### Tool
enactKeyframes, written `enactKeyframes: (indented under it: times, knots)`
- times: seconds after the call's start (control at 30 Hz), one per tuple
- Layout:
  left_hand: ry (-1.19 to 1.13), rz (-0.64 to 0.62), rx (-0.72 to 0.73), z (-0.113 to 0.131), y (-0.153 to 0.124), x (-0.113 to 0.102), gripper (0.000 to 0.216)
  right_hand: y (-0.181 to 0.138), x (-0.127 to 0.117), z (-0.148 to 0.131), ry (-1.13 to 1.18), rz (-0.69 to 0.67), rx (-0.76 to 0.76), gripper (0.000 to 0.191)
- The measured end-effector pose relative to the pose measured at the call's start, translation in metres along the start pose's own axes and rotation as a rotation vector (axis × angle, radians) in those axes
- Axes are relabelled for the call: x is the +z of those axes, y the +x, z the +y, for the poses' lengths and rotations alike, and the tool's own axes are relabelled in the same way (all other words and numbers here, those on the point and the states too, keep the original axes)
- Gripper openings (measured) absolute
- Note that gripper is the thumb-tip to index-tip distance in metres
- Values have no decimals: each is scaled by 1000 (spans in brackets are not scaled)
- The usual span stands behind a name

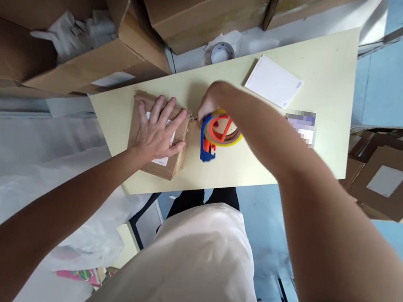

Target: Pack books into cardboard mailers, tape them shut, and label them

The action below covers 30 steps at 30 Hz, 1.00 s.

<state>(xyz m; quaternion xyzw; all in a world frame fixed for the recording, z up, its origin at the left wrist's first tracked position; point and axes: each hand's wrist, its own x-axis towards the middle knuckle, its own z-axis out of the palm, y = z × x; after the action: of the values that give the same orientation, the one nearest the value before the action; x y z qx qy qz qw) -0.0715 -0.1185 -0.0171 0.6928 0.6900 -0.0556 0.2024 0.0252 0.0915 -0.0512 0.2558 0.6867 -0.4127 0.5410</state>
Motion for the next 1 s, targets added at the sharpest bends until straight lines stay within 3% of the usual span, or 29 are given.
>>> enactKeyframes:
  times: [0.07, 0.17, 0.27, 0.37, 0.57, 0.67, 0.73, 0.9, 1.0]
  knots:
    - [-5, -8, 12, 0, 0, -1, 82, -5, 11, 0, 5, 8, -74, 54]
    - [-19, -17, 20, -1, -1, -2, 84, -22, 27, 21, 39, 121, -114, 56]
    - [-30, -18, 14, -1, -1, -4, 93, -49, 54, 52, 103, 339, -83, 52]
    - [-37, 6, -38, 1, -6, -6, 107, -78, 95, 75, 240, 575, -87, 43]
    - [-44, 29, -320, 14, -38, 2, 126, -105, 173, 82, 500, 755, -119, 15]
    - [-91, 51, -517, 18, -53, 10, 136, -109, 197, 71, 518, 818, -129, 19]
    - [-123, 68, -575, 19, -58, 12, 137, -115, 212, 62, 465, 916, -170, 22]
    - [-131, 83, -463, 13, -71, 8, 132, -165, 236, 40, 224, 1318, -338, 32]
    - [-130, 79, -266, 1, -84, 7, 129, -214, 221, 28, 53, 1587, -388, 41]
